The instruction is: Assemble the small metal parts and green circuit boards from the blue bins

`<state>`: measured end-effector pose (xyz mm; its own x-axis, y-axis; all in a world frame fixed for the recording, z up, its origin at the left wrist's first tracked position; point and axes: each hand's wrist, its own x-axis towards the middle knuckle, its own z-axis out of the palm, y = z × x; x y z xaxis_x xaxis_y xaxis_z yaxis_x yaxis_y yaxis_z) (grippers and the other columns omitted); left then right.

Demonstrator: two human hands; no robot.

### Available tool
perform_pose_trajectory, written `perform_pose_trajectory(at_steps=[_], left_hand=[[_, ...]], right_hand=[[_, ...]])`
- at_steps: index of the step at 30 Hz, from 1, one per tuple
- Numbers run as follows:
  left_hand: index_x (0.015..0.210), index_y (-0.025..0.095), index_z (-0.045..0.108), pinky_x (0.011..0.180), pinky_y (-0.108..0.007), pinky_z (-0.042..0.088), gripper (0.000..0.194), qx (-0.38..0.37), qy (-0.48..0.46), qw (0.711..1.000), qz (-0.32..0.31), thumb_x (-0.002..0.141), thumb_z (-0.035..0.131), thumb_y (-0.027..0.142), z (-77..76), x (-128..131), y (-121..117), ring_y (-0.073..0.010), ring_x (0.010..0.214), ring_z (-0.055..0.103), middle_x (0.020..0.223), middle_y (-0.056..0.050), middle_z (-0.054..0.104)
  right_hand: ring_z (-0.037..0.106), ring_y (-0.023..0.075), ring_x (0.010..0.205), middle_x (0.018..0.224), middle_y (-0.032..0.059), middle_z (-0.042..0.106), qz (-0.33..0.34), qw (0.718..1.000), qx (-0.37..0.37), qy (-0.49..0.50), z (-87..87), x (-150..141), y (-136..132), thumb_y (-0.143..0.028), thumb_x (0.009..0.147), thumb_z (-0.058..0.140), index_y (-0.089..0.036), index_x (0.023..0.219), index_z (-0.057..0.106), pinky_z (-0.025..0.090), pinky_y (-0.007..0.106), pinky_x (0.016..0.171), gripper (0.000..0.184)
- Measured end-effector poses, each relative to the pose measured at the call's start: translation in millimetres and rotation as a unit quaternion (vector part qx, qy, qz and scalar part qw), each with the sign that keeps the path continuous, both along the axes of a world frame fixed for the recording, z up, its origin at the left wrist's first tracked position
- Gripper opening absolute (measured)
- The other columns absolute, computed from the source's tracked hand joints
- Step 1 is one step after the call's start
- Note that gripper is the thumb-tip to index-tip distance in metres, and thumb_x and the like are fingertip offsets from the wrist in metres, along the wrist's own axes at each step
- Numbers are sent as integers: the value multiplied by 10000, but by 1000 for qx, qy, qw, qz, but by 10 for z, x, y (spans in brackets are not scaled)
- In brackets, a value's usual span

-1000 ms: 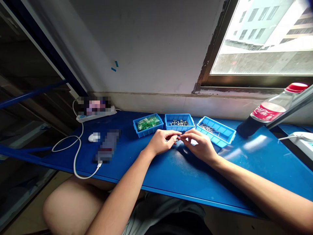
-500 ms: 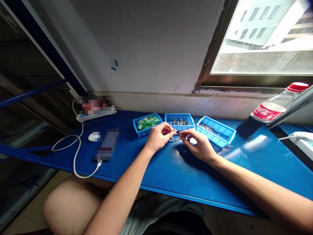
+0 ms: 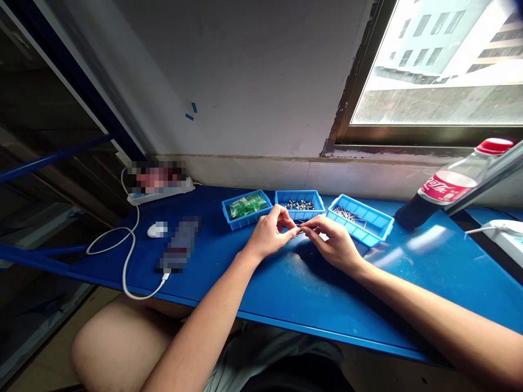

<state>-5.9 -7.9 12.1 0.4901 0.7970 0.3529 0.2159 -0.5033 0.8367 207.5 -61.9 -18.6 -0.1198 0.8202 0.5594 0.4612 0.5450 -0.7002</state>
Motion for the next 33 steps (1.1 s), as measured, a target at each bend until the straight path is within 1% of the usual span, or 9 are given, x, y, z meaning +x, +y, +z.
perform_pose_trajectory(at_steps=[3,5,8,10,12,16,23,29,33], left_hand=[[986,223,493,725,-265,562,314,-2,-17,1000,5,897,788,283,2,6,-11,-184,875,769,962,-32,783],[1023,221,499,756,-277,573,317,-10,-39,999,4,899,787,271,-5,9,-10,-190,910,769,989,-42,784],[1097,209,536,797,-299,584,349,-37,-75,996,-23,891,811,273,-23,15,9,-192,913,759,992,-53,784],[1088,189,609,786,-298,581,333,-55,-81,994,-42,873,840,296,-36,22,30,-182,877,736,999,-66,776],[1033,168,706,752,-288,571,257,-66,-76,994,-52,878,837,327,-49,29,51,-174,856,709,1029,-87,760],[990,160,808,773,-296,580,186,-84,-108,987,-78,901,802,323,-66,40,71,-195,927,707,1100,-116,732],[918,143,772,798,-305,583,154,-111,-114,983,-95,850,826,271,-39,30,44,-203,957,702,1124,-119,718],[862,138,731,736,-277,554,224,-135,-145,978,-64,822,864,313,-21,35,53,-179,893,670,1054,-100,711],[843,136,701,737,-261,534,294,-160,-180,969,-47,786,904,341,-16,43,61,-159,873,657,1004,-69,692]], right_hand=[[700,214,838,969,46,746,-16,1000,-19,15,-18,-3,15,-362,1055,654,-269,1060,747,586,379,754,132],[691,210,828,963,44,747,-14,1000,-19,-10,-21,-11,17,-355,1055,651,-266,1053,747,576,374,751,131],[670,198,785,932,35,738,-2,999,-17,-45,-17,-23,8,-342,1055,649,-263,1048,740,555,358,723,121],[664,195,780,930,33,731,0,999,-21,-41,-21,-25,2,-355,1059,643,-263,1043,731,550,353,723,128],[665,199,798,945,35,727,-5,1000,-24,-18,-32,-22,1,-378,1064,632,-263,1032,718,552,352,737,147],[639,187,771,914,27,697,2,1000,-30,6,-47,-20,5,-393,1069,623,-256,1012,691,535,333,711,163],[633,175,754,893,17,698,24,999,-34,-19,-7,-27,-19,-366,1070,621,-255,1026,700,526,319,721,143],[683,210,851,1029,49,748,31,997,-63,-13,2,-12,-23,-418,1081,589,-267,1113,711,564,352,760,197],[690,216,852,1028,54,757,31,997,-72,-16,3,-6,-21,-432,1083,581,-265,1119,716,574,361,759,218]])
